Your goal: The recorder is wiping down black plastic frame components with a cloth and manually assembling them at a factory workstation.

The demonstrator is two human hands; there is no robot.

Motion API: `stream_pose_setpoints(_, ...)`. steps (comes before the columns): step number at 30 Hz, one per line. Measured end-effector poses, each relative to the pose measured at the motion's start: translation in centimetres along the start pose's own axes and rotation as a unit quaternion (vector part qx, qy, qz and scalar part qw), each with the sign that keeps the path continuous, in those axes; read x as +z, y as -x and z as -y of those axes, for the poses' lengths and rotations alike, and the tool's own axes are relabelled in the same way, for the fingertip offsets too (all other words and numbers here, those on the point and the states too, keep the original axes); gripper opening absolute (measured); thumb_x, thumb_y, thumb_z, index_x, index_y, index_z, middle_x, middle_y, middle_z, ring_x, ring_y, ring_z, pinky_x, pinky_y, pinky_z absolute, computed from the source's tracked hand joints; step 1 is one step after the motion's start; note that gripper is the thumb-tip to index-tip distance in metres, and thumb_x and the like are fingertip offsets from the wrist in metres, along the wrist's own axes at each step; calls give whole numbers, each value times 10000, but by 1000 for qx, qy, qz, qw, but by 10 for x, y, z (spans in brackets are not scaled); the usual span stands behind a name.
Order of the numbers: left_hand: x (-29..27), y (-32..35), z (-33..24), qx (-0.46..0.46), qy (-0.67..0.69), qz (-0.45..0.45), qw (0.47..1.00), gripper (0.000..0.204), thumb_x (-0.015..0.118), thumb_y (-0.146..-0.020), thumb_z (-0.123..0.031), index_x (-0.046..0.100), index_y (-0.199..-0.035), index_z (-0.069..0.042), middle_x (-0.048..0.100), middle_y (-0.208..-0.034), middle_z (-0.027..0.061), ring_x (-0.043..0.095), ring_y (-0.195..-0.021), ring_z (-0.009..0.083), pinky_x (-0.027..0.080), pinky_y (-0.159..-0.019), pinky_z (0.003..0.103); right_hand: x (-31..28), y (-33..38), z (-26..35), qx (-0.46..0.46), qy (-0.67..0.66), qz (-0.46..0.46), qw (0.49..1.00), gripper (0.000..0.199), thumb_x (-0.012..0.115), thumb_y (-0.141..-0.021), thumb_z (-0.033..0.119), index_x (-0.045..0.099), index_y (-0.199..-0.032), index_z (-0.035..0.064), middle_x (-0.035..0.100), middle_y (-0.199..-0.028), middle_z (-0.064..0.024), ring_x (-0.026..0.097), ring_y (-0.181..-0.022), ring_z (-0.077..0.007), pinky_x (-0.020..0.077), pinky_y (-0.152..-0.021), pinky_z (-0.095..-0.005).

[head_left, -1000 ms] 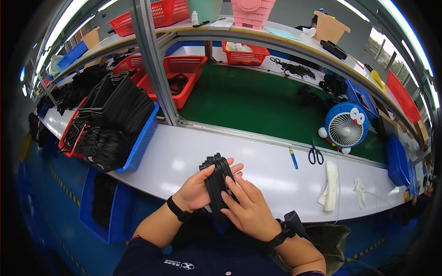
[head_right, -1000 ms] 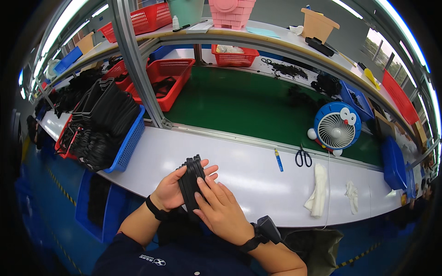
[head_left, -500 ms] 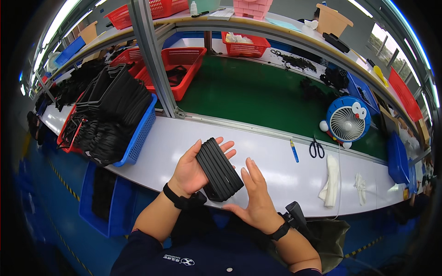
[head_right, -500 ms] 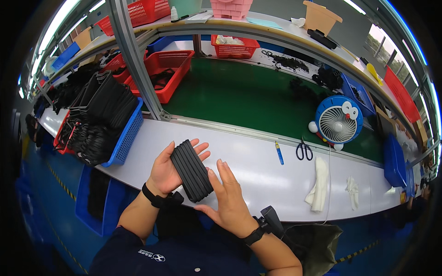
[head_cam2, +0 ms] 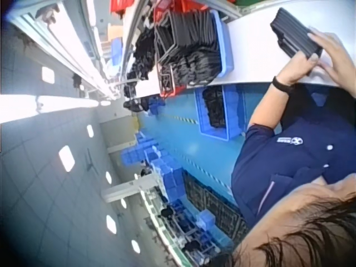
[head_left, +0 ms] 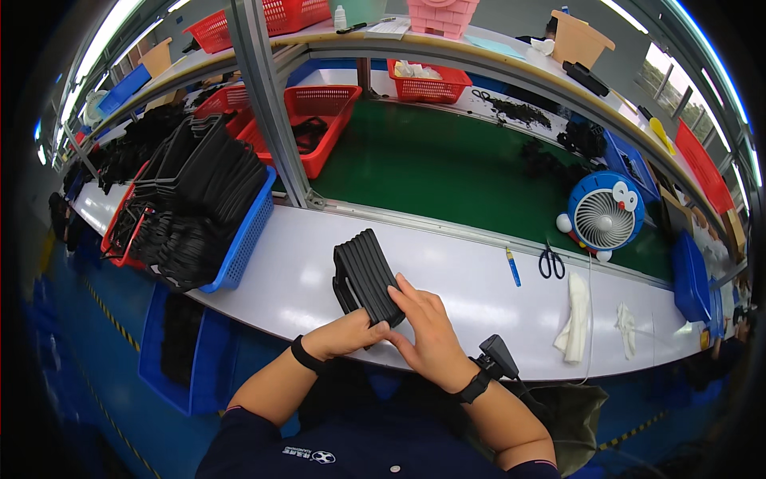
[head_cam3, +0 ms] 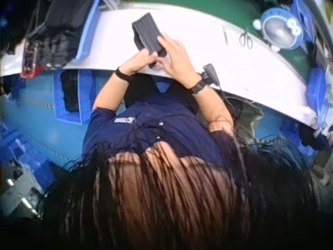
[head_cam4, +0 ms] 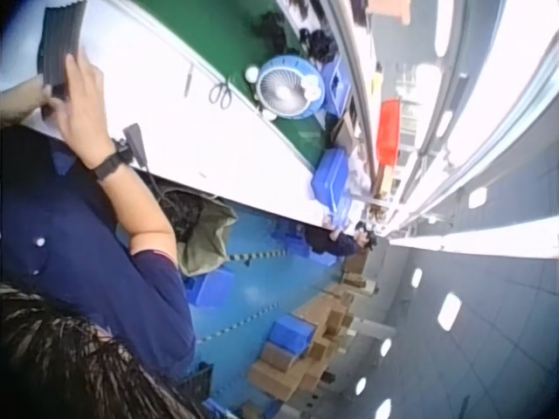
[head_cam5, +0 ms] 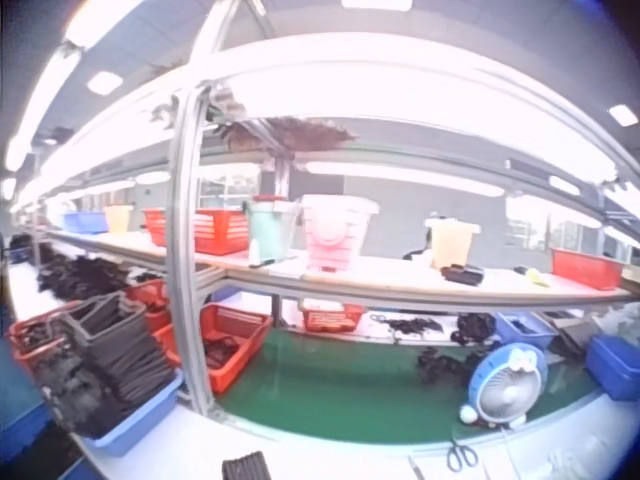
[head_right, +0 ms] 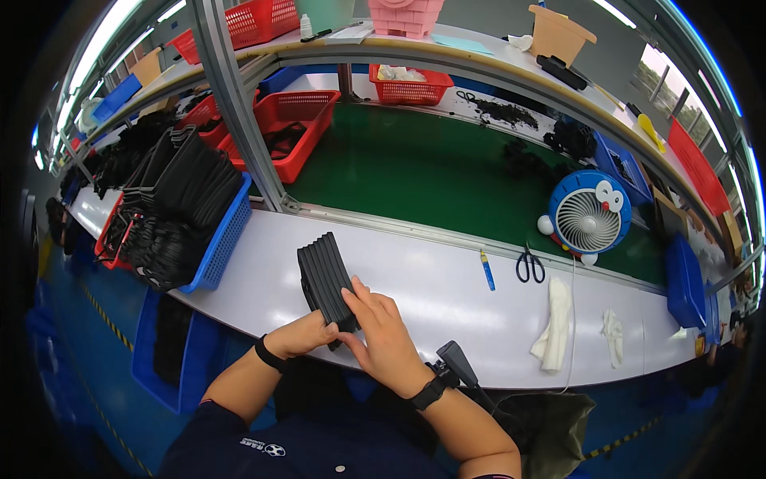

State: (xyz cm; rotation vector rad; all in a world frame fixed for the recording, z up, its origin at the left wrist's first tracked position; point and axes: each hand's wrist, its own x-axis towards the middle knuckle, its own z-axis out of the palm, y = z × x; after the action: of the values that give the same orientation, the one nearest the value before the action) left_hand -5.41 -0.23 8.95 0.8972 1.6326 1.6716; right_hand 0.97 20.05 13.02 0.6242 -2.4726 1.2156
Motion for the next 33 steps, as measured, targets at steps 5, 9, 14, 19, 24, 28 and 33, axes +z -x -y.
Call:
stream_pose_setpoints(5, -5, -9, 0, -98, 97, 3, 990, 746, 425, -1025, -602, 408, -1487, -17, 520, -1374, 91, 481, -1261, 166, 404, -1050, 318, -23, -18, -2, -71, 89, 7, 993, 706, 713, -892, 271, 426, -1486, 19, 415, -1554, -175, 405, -1404, -382, 346, -1113, -467)
stream_pose_setpoints(9, 4, -18, -27, 17, 294, -3, 956, 833, 429, -978, -655, 340, -1524, -32, 411, -1534, 121, 358, -1451, 243, 293, -1198, 438, -5, -20, 13, -104, 163, 20, 981, 827, 607, -902, 525, 374, -1527, 36, 328, -1609, -152, 270, -1496, -371, 212, -1201, -500)
stream_pose_setpoints(14, 0, -24, -61, 108, 399, 40, 909, 920, 451, -976, -650, 244, -1548, 40, 271, -1609, 231, 239, -1514, 344, 202, -1236, 489, 18, 22, 5, -148, 279, 80, 946, 844, 492, -940, 614, 362, -1526, 21, 294, -1622, -157, 230, -1520, -321, 148, -1234, -490)
stream_pose_setpoints(19, -18, -17, -65, 116, 399, -88, 905, 977, 481, -957, -660, 200, -1551, 63, 180, -1621, 289, 193, -1521, 394, 206, -1228, 538, 19, 83, -11, -145, 208, 199, 947, 511, 644, -952, 364, 580, -1326, 22, 593, -1353, -173, 517, -1327, -325, 393, -1124, -476)
stream_pose_setpoints(24, -30, -14, -69, 149, 438, -100, 881, 989, 483, -955, -662, 171, -1558, 56, 154, -1632, 276, 189, -1526, 372, 206, -1225, 560, -22, 65, 7, -58, 59, 28, 996, 194, 719, -808, -2, 711, -986, 74, 654, -794, -68, 683, -960, -290, 551, -923, -411)
stream_pose_setpoints(28, -23, -20, -64, 133, 458, -80, 875, 999, 471, -950, -678, 170, -1559, 55, 153, -1632, 278, 196, -1524, 374, 209, -1222, 563, -45, 26, 7, -84, 144, -75, 983, 255, 683, -767, -66, 721, -974, 78, 715, -1026, -94, 639, -1157, -322, 457, -1039, -461)
stream_pose_setpoints(33, -3, -23, -61, 84, 371, -50, 924, 951, 523, -956, -627, 212, -1555, 43, 271, -1594, 277, 281, -1493, 372, 253, -1211, 529, -60, -9, 20, -26, 117, -60, 991, 397, 678, -894, 97, 597, -1277, 33, 607, -1329, -177, 453, -1372, -419, 294, -1155, -504)
